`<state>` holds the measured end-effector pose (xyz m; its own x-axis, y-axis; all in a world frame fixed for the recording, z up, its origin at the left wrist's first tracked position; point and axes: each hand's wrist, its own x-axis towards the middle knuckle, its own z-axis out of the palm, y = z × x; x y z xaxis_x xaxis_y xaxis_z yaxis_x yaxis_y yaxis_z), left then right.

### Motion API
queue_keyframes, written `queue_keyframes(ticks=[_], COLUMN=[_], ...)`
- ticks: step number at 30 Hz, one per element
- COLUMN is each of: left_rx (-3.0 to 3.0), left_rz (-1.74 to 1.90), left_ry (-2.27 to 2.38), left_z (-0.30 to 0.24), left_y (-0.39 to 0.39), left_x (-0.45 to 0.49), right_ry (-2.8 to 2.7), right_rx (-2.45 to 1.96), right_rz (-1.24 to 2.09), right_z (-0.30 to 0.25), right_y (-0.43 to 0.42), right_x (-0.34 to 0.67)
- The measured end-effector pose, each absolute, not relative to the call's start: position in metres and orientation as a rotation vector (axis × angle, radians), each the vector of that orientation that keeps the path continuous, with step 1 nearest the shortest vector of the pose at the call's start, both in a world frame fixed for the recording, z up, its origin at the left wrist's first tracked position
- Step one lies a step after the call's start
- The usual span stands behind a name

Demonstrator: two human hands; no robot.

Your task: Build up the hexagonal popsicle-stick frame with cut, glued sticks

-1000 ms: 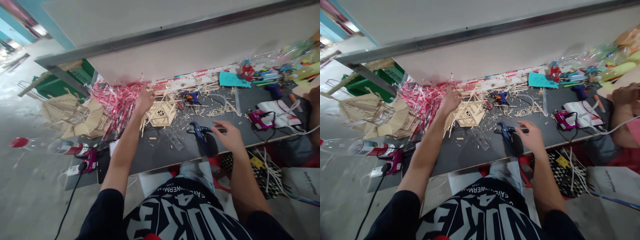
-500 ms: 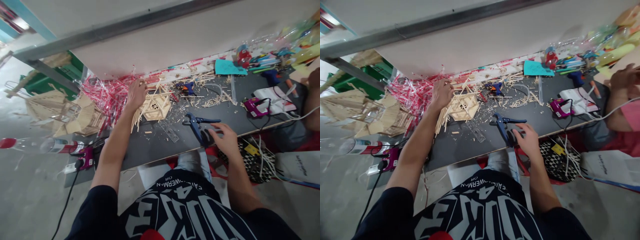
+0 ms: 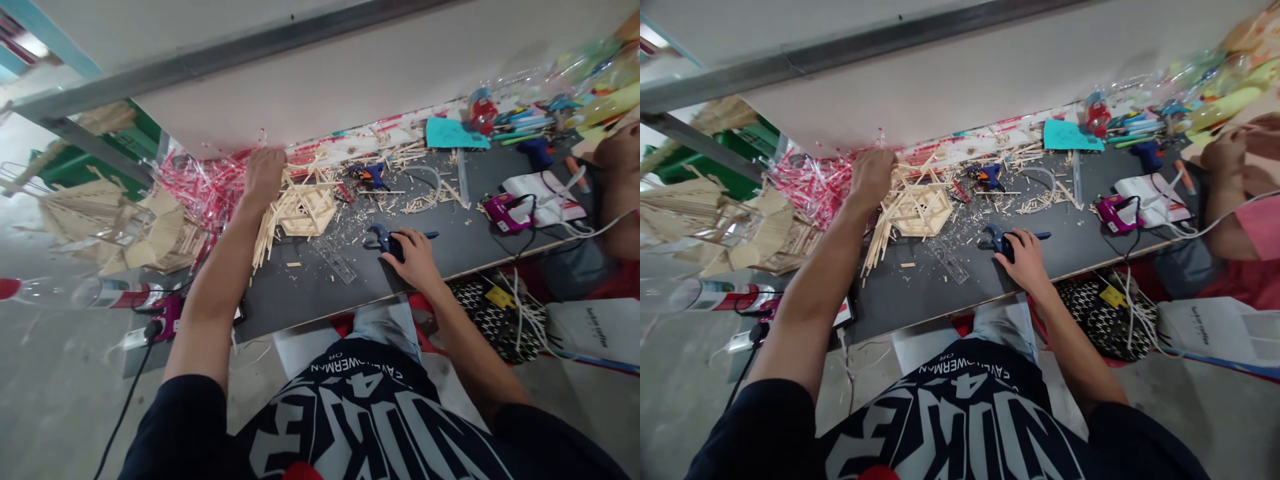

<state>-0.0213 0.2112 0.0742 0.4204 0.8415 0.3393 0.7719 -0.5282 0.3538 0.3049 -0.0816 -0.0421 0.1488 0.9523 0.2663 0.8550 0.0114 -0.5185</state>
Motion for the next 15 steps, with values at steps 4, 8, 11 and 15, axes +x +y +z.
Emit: queue_keyframes(ticks=[4, 8, 11, 15], left_rx=[2.452, 2.372, 2.281, 2.125], left_rz=[0.839, 1.007, 1.189, 1.201], left_ry=[1.575, 1.609, 1.623, 1.626], left_z=[0.099, 0.109, 0.093, 0.043], left_y=[0.184, 0.105, 0.029, -0.052], left_x=[-0.041, -0.062, -0.071, -0.077], right_ry=[-1.69, -1.669, -1.699, -1.731], right_rx=[-1.818, -1.869, -1.986, -2.134], right_rz=[0.165, 0.156, 0.219, 0.24], right_z=[-0.03, -0.024, -0.026, -0.024], right_y=[-0.046, 0.014, 0.052, 0.073], right_x=[0.33, 0.354, 0.362, 0.364])
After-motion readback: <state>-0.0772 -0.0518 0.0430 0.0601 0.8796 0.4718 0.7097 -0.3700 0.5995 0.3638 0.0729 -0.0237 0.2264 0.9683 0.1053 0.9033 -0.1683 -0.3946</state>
